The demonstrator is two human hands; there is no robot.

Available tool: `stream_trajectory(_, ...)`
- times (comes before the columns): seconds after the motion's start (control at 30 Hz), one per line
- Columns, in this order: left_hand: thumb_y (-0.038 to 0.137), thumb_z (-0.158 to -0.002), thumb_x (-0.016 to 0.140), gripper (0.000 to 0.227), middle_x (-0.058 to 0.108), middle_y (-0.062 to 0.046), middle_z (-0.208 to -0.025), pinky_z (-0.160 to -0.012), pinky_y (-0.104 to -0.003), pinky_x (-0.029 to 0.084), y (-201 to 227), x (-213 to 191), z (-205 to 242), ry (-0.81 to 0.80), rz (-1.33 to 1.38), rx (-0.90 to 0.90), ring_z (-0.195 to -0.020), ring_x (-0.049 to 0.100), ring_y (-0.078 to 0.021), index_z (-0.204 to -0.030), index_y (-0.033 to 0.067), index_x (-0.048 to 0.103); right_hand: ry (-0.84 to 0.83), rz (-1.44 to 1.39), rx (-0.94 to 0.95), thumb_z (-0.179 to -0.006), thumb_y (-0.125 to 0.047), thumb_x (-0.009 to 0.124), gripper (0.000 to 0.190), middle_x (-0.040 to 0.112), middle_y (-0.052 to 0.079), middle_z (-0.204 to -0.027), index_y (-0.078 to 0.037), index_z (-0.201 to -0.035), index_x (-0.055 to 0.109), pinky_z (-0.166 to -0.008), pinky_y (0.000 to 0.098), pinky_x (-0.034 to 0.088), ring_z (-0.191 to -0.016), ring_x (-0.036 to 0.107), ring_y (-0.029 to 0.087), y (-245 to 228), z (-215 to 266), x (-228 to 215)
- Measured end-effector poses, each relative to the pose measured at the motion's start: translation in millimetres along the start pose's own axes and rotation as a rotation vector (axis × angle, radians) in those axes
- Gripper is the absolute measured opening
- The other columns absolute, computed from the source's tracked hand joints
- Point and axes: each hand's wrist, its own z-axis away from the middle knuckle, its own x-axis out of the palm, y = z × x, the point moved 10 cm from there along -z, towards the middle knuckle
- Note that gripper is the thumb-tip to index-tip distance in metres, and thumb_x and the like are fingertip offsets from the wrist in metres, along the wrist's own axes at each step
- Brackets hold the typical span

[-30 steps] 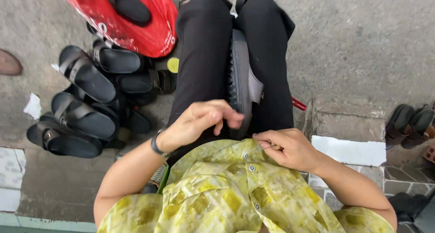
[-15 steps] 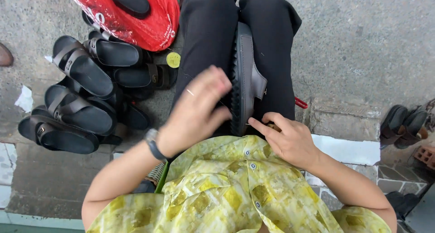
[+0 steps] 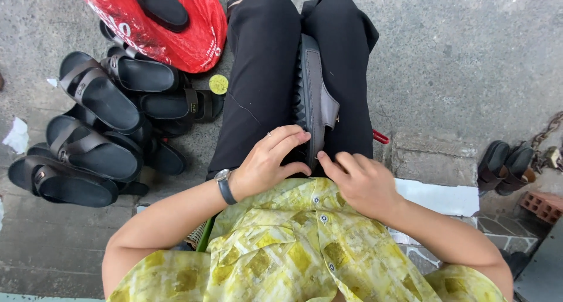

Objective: Hand-sewing the sole of a black sandal using a needle and thread to repair it.

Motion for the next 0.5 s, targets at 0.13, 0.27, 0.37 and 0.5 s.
stream_trajectory(0.13, 0.026, -0.074, 0.081, 0.055, 0.059, -0.018, -0.104, -0.073, -0.039, 0.056, 4.7, 2.0, -2.2, 0.052, -0.095, 0.065, -0.089, 0.063, -0.0343, -0.112, -0.0065, 0.059, 0.085, -0.077, 0.048, -0.089, -0.014, 0.047, 0.030, 0.048, -0.004, -0.087, -0.010, -0.117, 0.054, -0.044, 0.0271, 0.048, -0.066, 0.060, 0.017, 1.3, 5.0, 30.0)
stream_trajectory(0.27, 0.038, -0.071, 0.078, 0.059, 0.057, -0.013, -0.105, -0.064, -0.036, 0.055, 16.0, -6.9, 2.5, 0.050, -0.302, 0.064, -0.085, 0.061, -0.0274, -0.111, -0.0010, 0.059, 0.076, -0.165, 0.004, -0.091, -0.014, 0.048, 0.023, 0.053, -0.001, -0.089, -0.008, -0.112, 0.056, -0.048, 0.0295, 0.052, -0.073, 0.065, 0.022, -0.9, 1.5, 12.6)
stream_trajectory(0.37, 0.020, -0.082, 0.077, 0.026, 0.051, -0.010, -0.094, -0.048, -0.028, 0.051, 16.6, -10.9, 11.9, -0.010, -0.264, 0.003, -0.073, 0.057, -0.0238, -0.079, 0.0003, 0.060, 0.143, -0.298, 0.091, -0.090, -0.012, 0.060, 0.020, 0.061, 0.010, -0.092, -0.003, -0.108, 0.061, -0.050, 0.0356, 0.053, -0.067, 0.065, 0.029, 8.2, 5.5, -0.3)
stream_trajectory(0.5, 0.006, -0.088, 0.064, 0.005, 0.062, -0.010, -0.102, -0.044, -0.020, 0.054, -15.3, 10.8, 26.5, -0.073, 0.798, -0.439, -0.079, 0.068, -0.0181, -0.091, 0.0021, 0.067, 0.193, -0.466, 0.191, -0.083, -0.010, 0.069, 0.028, 0.065, 0.009, -0.087, -0.002, -0.109, 0.063, -0.049, 0.0335, 0.053, -0.066, 0.066, 0.027, 18.4, 16.7, 13.5)
